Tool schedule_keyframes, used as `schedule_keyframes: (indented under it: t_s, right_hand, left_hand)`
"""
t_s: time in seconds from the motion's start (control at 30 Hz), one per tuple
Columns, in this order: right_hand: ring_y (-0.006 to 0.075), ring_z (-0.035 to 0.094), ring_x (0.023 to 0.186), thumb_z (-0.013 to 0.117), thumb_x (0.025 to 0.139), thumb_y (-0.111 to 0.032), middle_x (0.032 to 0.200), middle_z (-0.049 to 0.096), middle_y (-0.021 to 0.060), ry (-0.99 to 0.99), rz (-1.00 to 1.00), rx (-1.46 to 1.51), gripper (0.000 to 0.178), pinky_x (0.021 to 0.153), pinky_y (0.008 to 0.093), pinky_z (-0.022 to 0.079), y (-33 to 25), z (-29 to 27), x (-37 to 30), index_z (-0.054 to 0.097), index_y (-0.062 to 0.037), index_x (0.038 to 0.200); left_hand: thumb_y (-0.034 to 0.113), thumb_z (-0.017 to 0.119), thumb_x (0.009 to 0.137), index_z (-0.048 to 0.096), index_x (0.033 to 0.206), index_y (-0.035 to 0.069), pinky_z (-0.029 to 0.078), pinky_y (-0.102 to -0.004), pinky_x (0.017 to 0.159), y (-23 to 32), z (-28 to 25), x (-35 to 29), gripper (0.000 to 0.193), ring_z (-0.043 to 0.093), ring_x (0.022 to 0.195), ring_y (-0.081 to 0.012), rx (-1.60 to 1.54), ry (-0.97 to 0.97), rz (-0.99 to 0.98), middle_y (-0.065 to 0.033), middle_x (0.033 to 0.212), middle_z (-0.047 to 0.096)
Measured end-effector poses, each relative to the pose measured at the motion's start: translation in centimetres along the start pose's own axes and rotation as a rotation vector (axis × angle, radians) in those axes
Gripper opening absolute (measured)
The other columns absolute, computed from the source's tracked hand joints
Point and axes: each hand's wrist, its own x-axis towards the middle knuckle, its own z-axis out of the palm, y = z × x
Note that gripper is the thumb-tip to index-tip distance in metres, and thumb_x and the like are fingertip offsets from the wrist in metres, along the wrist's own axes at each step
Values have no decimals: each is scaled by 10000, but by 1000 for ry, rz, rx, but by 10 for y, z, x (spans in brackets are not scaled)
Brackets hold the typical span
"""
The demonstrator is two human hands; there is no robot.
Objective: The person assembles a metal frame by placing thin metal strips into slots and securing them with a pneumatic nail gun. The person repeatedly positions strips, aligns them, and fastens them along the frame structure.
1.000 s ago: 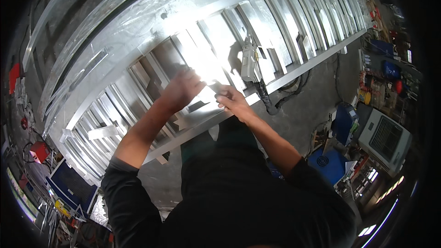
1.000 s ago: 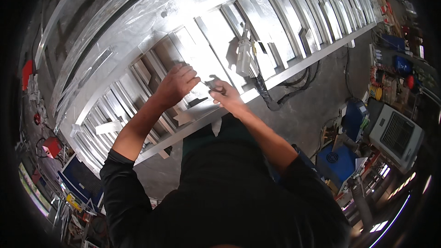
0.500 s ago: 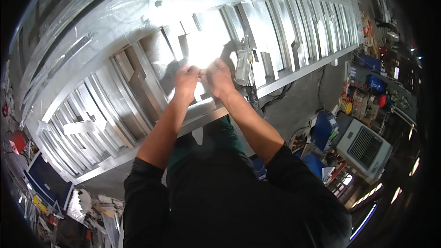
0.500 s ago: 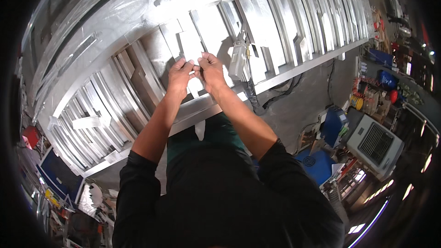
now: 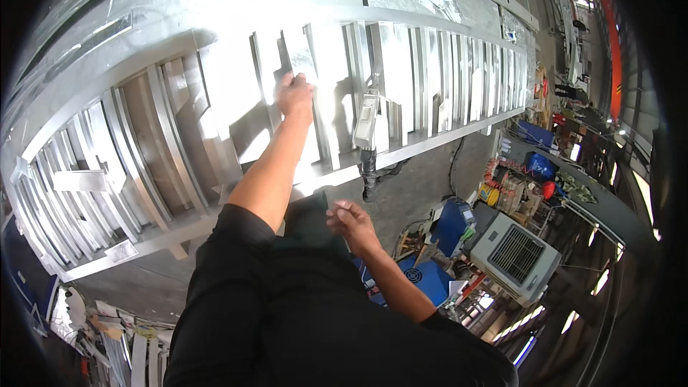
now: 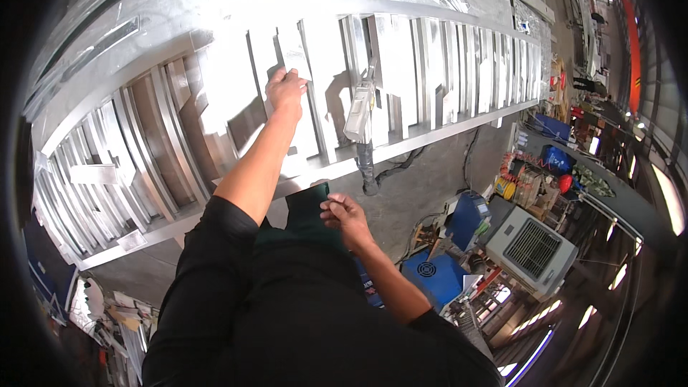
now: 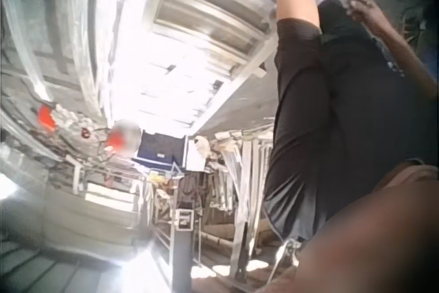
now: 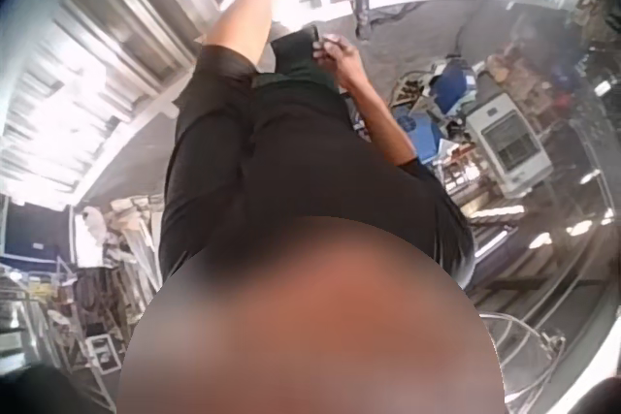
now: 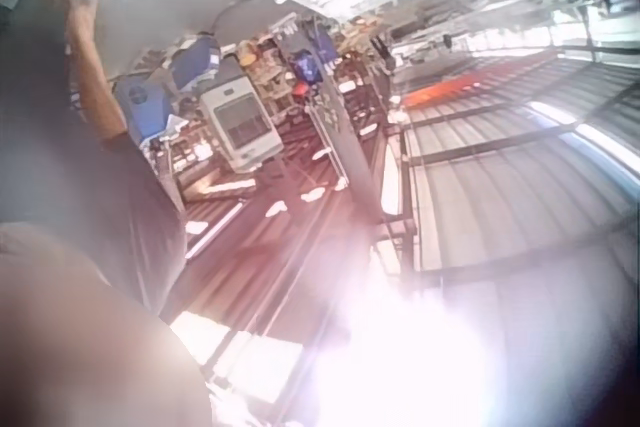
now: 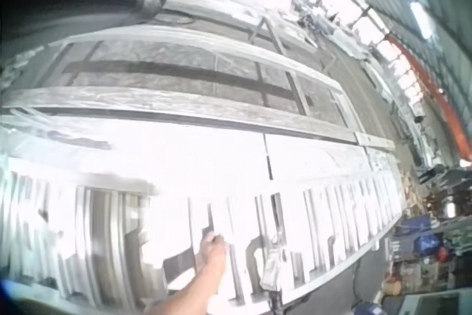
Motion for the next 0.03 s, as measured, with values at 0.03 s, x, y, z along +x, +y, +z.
schedule_keyframes:
  t_s: [0.03]
  right_hand:
    - [265,635,954,679,939,-218,1191,620,155,-1,17,19,452,787,369,533,8,-13,2,484,-96,1328]
  left_hand:
    - [119,618,971,387,1439,-47,554,-343,782,-2,4,3,547,672,861,-221,-32,12,17,-124,1114,637]
